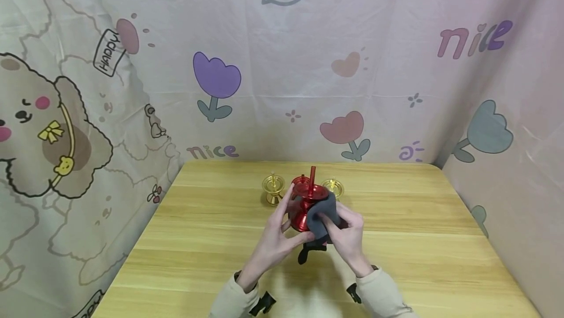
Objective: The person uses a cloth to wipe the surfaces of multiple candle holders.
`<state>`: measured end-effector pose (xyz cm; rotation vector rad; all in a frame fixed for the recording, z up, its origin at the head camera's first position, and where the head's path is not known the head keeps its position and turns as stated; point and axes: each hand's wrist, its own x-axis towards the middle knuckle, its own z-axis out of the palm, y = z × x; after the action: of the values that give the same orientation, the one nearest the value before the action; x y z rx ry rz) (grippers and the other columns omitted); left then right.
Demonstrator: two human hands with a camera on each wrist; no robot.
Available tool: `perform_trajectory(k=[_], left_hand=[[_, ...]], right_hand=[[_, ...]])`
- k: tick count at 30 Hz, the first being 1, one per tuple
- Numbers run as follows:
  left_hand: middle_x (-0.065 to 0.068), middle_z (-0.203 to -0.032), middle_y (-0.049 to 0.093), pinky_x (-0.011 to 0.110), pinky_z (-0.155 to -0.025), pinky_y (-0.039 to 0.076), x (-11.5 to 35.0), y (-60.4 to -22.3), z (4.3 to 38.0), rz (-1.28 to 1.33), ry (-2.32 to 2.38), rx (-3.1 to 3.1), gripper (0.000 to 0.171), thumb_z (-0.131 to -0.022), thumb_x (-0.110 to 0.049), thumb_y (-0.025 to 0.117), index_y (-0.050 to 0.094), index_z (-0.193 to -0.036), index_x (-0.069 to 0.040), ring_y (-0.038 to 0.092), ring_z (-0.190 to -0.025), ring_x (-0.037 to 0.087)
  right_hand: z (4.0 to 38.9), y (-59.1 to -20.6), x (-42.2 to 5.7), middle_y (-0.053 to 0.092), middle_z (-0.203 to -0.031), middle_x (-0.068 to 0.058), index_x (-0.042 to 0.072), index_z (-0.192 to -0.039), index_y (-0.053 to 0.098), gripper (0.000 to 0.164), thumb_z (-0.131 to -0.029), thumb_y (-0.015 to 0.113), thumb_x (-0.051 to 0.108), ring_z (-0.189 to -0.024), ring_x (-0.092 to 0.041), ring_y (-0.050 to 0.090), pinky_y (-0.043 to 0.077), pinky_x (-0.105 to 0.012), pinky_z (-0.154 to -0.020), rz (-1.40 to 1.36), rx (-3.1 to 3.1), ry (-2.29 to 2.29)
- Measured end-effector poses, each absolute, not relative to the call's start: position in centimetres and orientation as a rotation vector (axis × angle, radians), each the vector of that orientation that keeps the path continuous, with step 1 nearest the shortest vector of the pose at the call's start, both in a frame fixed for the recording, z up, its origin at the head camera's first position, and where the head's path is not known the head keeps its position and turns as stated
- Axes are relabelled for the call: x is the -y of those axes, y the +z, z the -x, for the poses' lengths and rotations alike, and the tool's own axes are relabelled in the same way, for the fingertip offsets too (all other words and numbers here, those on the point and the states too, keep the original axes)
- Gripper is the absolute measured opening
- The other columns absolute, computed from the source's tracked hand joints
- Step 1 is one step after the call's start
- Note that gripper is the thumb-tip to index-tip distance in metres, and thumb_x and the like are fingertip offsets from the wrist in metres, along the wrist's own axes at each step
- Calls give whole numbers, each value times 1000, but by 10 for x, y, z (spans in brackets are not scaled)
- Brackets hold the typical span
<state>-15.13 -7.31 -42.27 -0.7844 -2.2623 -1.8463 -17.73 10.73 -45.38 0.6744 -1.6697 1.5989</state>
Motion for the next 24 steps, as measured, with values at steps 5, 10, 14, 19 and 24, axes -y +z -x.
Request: perform_trajectory(k=[5,10,14,19,24], left_hand=[[18,-137,57,42,-102,54,75,-423,152,844,-1789,2217,103,-85,-7,79,14,-163,-22,61,-123,29],[23,-142,56,41,-109,47,77,-422,151,933,-1869,2234,97,-94,-7,70,6,-164,-26,57,-132,34],[20,-151,46,39,-113,43,75,-421,150,907,-1932,2274,102,-90,-9,75,8,-163,-32,48,-141,33],[17,-142,49,40,-108,48,75,-423,151,816,-1911,2263,104,-83,-6,81,17,-163,-26,52,-135,31],[19,-132,58,47,-104,51,77,-425,150,789,-1893,2259,97,-88,-8,77,17,-163,-25,59,-125,33]], right_hand=[[176,-452,-107,75,-95,14,1,-94,77,9,-85,76,-2,-77,-4,69,52,-14,-65,-627,1689,1695],[175,-449,-109,72,-74,17,10,-85,77,28,-81,69,-17,-59,3,64,50,-15,-51,-424,1719,1934],[174,-450,-109,71,-71,16,4,-82,77,23,-80,69,-18,-57,3,63,49,-14,-49,-382,1731,1930],[173,-452,-107,72,-80,16,0,-86,77,22,-78,70,-19,-63,3,62,49,-14,-53,-466,1717,1875],[173,-452,-108,73,-89,15,5,-94,79,30,-80,68,-20,-71,2,64,51,-14,-58,-546,1721,1868]])
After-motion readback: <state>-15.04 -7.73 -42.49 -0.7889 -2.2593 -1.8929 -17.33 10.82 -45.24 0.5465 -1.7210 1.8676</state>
